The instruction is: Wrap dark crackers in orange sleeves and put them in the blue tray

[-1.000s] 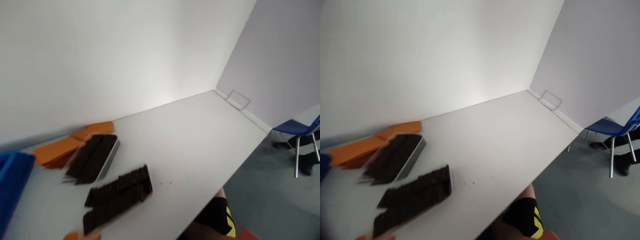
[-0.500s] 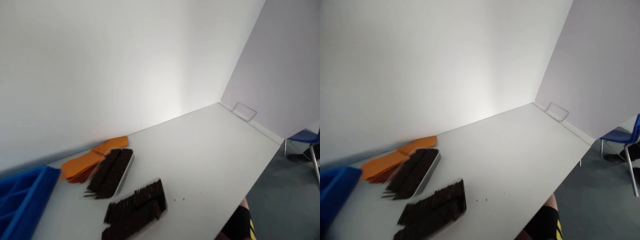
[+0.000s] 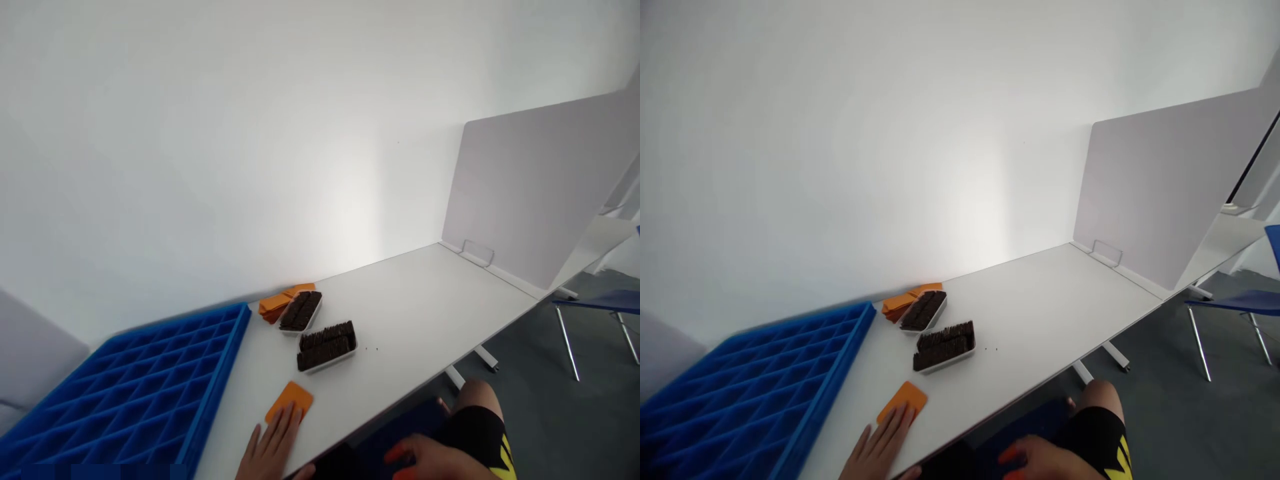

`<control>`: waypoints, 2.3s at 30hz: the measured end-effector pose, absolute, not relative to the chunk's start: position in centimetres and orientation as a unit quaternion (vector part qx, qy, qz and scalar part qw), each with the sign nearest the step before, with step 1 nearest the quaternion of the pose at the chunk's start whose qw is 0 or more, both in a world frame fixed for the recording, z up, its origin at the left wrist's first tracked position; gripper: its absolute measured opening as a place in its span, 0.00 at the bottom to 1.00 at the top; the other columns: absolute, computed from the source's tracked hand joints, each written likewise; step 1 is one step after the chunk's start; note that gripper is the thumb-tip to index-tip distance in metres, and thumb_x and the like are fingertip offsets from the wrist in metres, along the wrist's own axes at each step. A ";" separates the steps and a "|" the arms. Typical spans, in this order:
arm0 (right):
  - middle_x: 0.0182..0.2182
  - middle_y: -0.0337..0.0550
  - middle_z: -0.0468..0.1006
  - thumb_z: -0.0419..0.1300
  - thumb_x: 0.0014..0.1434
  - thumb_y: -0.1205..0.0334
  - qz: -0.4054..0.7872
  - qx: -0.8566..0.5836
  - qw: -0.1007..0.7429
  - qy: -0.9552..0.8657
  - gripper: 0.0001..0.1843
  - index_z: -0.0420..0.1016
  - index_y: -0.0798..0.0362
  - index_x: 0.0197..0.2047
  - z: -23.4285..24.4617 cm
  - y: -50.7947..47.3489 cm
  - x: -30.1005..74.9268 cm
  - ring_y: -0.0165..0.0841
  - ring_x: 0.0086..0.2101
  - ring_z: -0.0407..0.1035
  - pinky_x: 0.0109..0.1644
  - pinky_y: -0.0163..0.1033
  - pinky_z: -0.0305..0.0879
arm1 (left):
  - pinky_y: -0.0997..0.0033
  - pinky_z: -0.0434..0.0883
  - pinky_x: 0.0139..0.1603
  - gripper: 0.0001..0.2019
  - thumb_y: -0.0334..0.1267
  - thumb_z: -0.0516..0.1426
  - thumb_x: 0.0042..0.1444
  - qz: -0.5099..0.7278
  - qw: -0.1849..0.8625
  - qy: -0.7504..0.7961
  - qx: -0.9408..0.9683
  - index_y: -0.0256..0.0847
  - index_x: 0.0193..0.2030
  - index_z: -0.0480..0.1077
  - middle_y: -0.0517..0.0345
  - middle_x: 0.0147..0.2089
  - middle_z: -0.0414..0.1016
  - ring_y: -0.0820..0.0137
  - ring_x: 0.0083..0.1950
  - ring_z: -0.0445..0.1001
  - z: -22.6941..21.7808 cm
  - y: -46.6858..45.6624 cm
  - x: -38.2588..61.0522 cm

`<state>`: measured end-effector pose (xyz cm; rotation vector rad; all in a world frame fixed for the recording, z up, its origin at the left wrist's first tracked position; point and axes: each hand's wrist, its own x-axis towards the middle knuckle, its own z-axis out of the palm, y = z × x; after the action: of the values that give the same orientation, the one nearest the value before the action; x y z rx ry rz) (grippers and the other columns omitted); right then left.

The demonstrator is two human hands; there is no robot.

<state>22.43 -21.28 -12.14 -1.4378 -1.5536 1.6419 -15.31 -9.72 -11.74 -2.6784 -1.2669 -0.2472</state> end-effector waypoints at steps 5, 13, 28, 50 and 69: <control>0.32 0.39 0.84 0.69 0.55 0.47 0.659 -0.440 0.250 -0.556 0.13 0.88 0.47 0.36 -7.7 -22.7 24.5 0.33 0.36 0.77 0.46 0.39 0.71 | 0.40 0.72 0.67 0.29 0.53 0.58 0.63 -0.130 0.081 -0.436 -0.887 0.50 0.69 0.69 0.53 0.70 0.68 0.48 0.70 0.71 -11.9 -11.1 -14.0; 0.43 0.47 0.86 0.71 0.55 0.40 0.617 -0.304 0.560 -0.462 0.30 0.81 0.45 0.56 -3.4 -21.2 26.7 0.39 0.44 0.80 0.60 0.52 0.67 | 0.62 0.84 0.44 0.11 0.51 0.62 0.57 -0.346 -0.137 -0.492 -0.787 0.54 0.38 0.85 0.58 0.41 0.87 0.56 0.43 0.86 -7.7 -13.5 -12.5; 0.59 0.46 0.80 0.75 0.52 0.45 0.450 -0.310 0.631 -0.550 0.36 0.74 0.41 0.62 2.7 -8.2 19.8 0.41 0.61 0.71 0.66 0.54 0.66 | 0.77 0.76 0.34 0.23 0.50 0.75 0.41 -0.730 -0.545 -0.278 -0.306 0.40 0.35 0.72 0.60 0.38 0.82 0.73 0.37 0.81 6.5 -5.2 4.7; 0.32 0.35 0.82 0.78 0.44 0.45 0.454 -0.384 0.716 -0.366 0.19 0.82 0.46 0.33 1.1 -9.3 22.2 0.30 0.34 0.73 0.45 0.42 0.76 | 0.71 0.72 0.38 0.14 0.49 0.67 0.57 -0.483 -0.517 -0.260 -0.657 0.40 0.35 0.77 0.56 0.32 0.78 0.71 0.33 0.74 0.9 -3.2 7.1; 0.28 0.36 0.79 0.74 0.45 0.38 0.417 -0.415 0.770 -0.248 0.23 0.77 0.48 0.29 -1.5 -10.8 22.4 0.32 0.32 0.72 0.43 0.42 0.70 | 0.71 0.73 0.37 0.16 0.52 0.66 0.56 -0.461 -0.528 -0.250 -0.668 0.39 0.36 0.79 0.55 0.33 0.80 0.70 0.33 0.75 -2.9 -4.7 10.0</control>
<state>22.36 -10.81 -1.50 -0.9000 -0.5382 0.9042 10.04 -4.72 -2.86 -3.3478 -1.2505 -2.3092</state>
